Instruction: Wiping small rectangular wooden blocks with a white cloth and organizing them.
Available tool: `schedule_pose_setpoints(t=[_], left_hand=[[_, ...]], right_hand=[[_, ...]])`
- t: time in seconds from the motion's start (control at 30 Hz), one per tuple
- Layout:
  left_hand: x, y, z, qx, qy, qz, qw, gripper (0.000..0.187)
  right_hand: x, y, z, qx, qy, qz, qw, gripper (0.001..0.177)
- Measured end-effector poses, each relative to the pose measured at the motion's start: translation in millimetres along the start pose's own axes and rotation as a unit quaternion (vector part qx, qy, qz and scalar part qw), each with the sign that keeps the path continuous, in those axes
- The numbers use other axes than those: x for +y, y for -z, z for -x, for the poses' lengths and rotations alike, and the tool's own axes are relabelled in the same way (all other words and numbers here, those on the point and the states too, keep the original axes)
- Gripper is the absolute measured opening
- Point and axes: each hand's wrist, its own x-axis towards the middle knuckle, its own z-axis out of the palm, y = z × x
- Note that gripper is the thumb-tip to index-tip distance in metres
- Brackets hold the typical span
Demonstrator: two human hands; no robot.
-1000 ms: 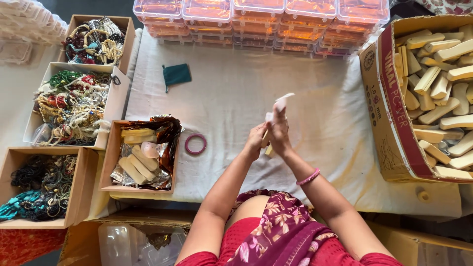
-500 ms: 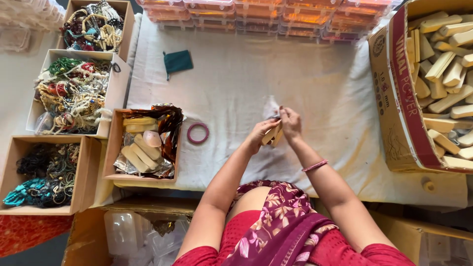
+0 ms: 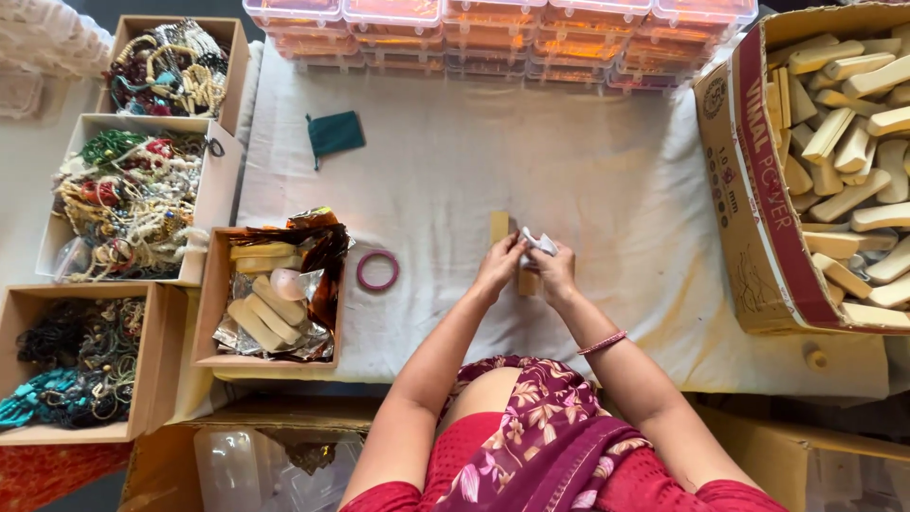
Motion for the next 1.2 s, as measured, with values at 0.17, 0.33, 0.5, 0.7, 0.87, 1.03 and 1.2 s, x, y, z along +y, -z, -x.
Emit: schedule_pose_setpoints(t=[0.17, 0.33, 0.5, 0.7, 0.87, 1.03, 1.2], left_hand=[[4, -4, 0, -0.019, 0.038, 0.192, 0.981, 0.061], [27, -1, 12, 0.01, 0.051, 0.126, 0.991, 0.065], [15, -7, -3, 0.023, 0.068, 0.167, 0.983, 0.062], [5, 12, -23, 0.021, 0.085, 0.551, 0.83, 0.043], [26, 16, -3, -0.011, 0.131, 0.531, 0.837, 0.036], [-51, 7, -40, -0.113, 0.036, 0.654, 0.747, 0.039], [26, 24, -6, 0.005, 0.138, 0.507, 0.851, 0.044]], right_hand=[[-20, -12, 20, 0.04, 0.005, -0.091, 0.995, 0.034], [-27, -10, 47, 0.006, 0.244, 0.402, 0.883, 0.074], [-9, -9, 26, 0.014, 0.165, 0.207, 0.964, 0.048], [-14, -22, 46, -0.201, 0.188, 0.021, 0.961, 0.056], [-43, -27, 21, -0.091, 0.306, 0.26, 0.911, 0.074], [-41, -33, 44, -0.221, 0.277, 0.275, 0.894, 0.07], [-28, -16, -8, -0.154, 0.176, 0.18, 0.956, 0.058]])
